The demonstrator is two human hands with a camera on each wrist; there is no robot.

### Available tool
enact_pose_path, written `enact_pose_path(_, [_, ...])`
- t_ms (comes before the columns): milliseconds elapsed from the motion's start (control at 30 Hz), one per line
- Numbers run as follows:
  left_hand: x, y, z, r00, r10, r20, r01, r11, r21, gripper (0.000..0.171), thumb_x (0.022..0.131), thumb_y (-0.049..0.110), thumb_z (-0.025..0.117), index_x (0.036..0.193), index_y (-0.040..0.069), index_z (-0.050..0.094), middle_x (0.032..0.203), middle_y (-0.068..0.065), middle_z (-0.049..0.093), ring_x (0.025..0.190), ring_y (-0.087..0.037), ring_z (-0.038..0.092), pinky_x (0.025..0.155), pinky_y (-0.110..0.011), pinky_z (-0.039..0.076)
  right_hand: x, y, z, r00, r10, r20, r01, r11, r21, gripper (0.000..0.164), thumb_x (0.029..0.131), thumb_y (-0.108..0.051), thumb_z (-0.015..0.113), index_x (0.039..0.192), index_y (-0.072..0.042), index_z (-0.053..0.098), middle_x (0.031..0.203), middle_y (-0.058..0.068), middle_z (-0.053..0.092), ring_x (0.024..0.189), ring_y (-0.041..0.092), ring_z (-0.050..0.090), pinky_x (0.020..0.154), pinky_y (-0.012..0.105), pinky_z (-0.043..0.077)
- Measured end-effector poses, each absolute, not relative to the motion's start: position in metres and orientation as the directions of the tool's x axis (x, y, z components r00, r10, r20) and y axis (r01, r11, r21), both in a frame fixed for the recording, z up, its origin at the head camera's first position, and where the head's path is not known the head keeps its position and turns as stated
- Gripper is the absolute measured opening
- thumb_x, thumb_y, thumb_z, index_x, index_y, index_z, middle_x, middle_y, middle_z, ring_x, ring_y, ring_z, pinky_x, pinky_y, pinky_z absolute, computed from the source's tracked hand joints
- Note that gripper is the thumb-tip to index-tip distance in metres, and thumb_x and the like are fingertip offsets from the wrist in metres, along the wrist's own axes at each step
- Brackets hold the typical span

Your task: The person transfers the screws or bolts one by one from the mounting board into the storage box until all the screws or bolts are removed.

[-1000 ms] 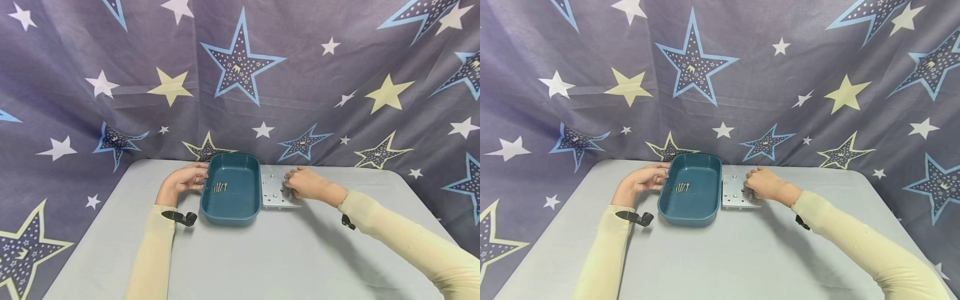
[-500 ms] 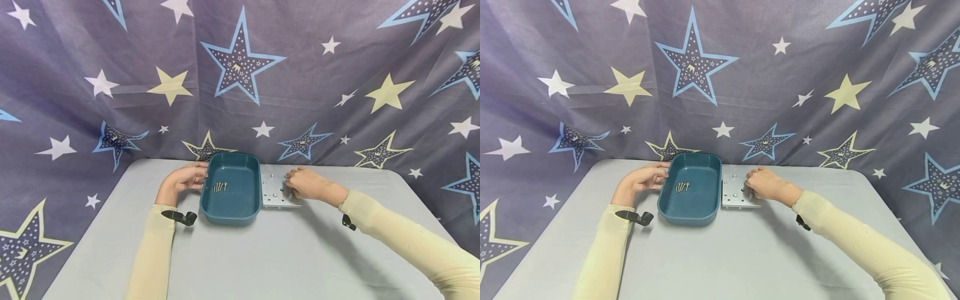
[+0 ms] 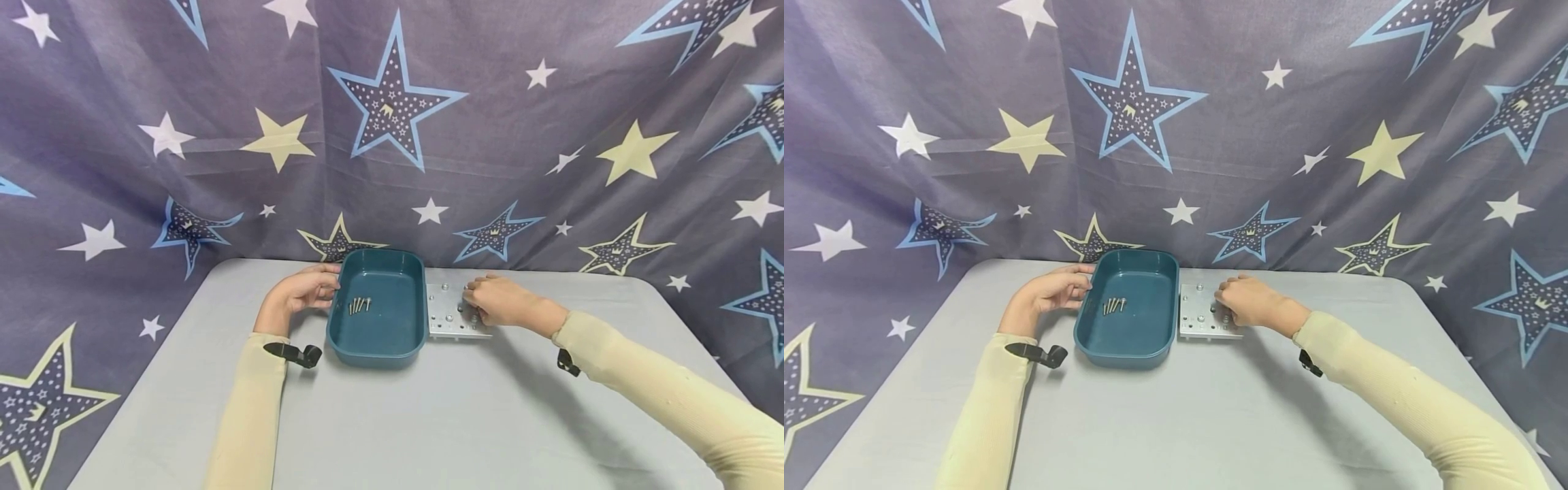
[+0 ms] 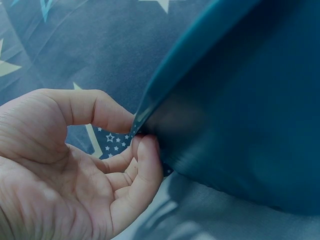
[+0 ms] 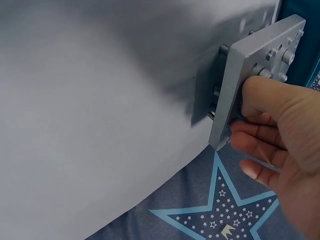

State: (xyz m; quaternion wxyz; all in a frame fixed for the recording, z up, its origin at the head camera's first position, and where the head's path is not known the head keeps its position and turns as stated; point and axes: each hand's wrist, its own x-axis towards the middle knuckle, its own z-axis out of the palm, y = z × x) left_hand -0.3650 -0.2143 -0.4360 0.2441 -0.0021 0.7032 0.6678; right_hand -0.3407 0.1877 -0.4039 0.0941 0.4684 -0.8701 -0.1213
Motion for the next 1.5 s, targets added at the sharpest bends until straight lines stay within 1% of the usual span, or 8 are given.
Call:
enact_pose_path(167, [-0.366, -0.215, -0.436, -0.880, 0.327, -0.344, -0.326, 0.112, 0.939, 0.069, 0.089, 0.002, 0.052, 0.152, -0.002, 0.025, 0.084, 0.007, 0.058, 0.069, -0.003, 0.059, 0.070, -0.024, 0.053, -0.341, 0.187, -0.404, -0.535, -0.843, 0.061, -0.796, 0.527, 0.299, 0.027, 0.067, 0.002, 0.075, 0.092, -0.006, 0.070, 0.083, 0.003, 0.067, 0.080, 0.022, 0.064, 0.078, 0.037, 0.055])
enact_pose_path(533, [-0.366, -0.214, -0.437, -0.882, 0.313, -0.353, -0.335, 0.113, 0.936, 0.069, 0.089, 0.002, 0.052, 0.152, -0.001, 0.026, 0.085, 0.006, 0.058, 0.068, -0.004, 0.059, 0.070, -0.025, 0.054, -0.343, 0.192, -0.406, -0.495, -0.866, 0.071, -0.784, 0.480, 0.395, 0.029, 0.068, -0.007, 0.078, 0.096, -0.003, 0.071, 0.088, 0.006, 0.067, 0.087, 0.025, 0.064, 0.088, 0.041, 0.054])
enact_pose_path(633, [-0.367, -0.214, -0.438, -0.882, 0.314, -0.352, -0.333, 0.113, 0.936, 0.068, 0.089, 0.002, 0.052, 0.152, -0.001, 0.027, 0.084, 0.006, 0.058, 0.067, -0.004, 0.059, 0.069, -0.024, 0.054, -0.344, 0.194, -0.407, -0.485, -0.871, 0.081, -0.777, 0.471, 0.417, 0.030, 0.069, -0.009, 0.078, 0.097, -0.001, 0.070, 0.089, 0.007, 0.068, 0.089, 0.026, 0.065, 0.088, 0.041, 0.054])
enact_pose_path(800, [-0.367, -0.214, -0.438, -0.883, 0.312, -0.351, -0.332, 0.113, 0.936, 0.067, 0.089, 0.002, 0.052, 0.152, -0.001, 0.028, 0.085, 0.006, 0.059, 0.067, -0.004, 0.059, 0.069, -0.025, 0.054, -0.344, 0.199, -0.410, -0.468, -0.878, 0.097, -0.769, 0.459, 0.445, 0.037, 0.070, -0.013, 0.079, 0.103, 0.001, 0.069, 0.093, 0.008, 0.068, 0.091, 0.027, 0.064, 0.090, 0.042, 0.053])
enact_pose_path(933, [-0.367, -0.215, -0.438, -0.883, 0.309, -0.352, -0.334, 0.112, 0.936, 0.068, 0.089, 0.002, 0.052, 0.152, -0.001, 0.027, 0.086, 0.005, 0.059, 0.067, -0.004, 0.059, 0.069, -0.025, 0.054, -0.343, 0.202, -0.413, -0.457, -0.883, 0.110, -0.756, 0.450, 0.476, 0.038, 0.074, -0.018, 0.077, 0.105, 0.001, 0.067, 0.094, 0.008, 0.065, 0.091, 0.026, 0.060, 0.087, 0.041, 0.050])
enact_pose_path(1167, [-0.365, -0.214, -0.438, -0.883, 0.312, -0.349, -0.333, 0.107, 0.937, 0.068, 0.089, 0.002, 0.052, 0.152, -0.001, 0.026, 0.089, 0.004, 0.059, 0.069, -0.004, 0.059, 0.070, -0.024, 0.054, -0.341, 0.205, -0.418, -0.417, -0.890, 0.183, -0.718, 0.446, 0.534, 0.029, 0.079, -0.022, 0.072, 0.098, -0.004, 0.061, 0.088, 0.006, 0.058, 0.083, 0.024, 0.053, 0.078, 0.037, 0.043])
enact_pose_path(1367, [-0.364, -0.214, -0.437, -0.884, 0.318, -0.343, -0.326, 0.107, 0.939, 0.070, 0.088, 0.003, 0.052, 0.152, -0.002, 0.025, 0.089, 0.004, 0.058, 0.070, -0.004, 0.059, 0.070, -0.024, 0.054, -0.342, 0.207, -0.420, -0.425, -0.878, 0.220, -0.715, 0.475, 0.514, 0.033, 0.080, -0.022, 0.071, 0.105, -0.001, 0.062, 0.089, 0.007, 0.058, 0.087, 0.025, 0.054, 0.079, 0.037, 0.044])
enact_pose_path(1500, [-0.364, -0.214, -0.437, -0.885, 0.312, -0.346, -0.330, 0.105, 0.938, 0.070, 0.088, 0.002, 0.052, 0.152, -0.001, 0.025, 0.088, 0.004, 0.057, 0.069, -0.004, 0.059, 0.069, -0.024, 0.054, -0.342, 0.207, -0.420, -0.430, -0.873, 0.232, -0.715, 0.486, 0.503, 0.029, 0.082, -0.023, 0.071, 0.101, -0.002, 0.061, 0.086, 0.007, 0.056, 0.086, 0.025, 0.054, 0.079, 0.037, 0.045])
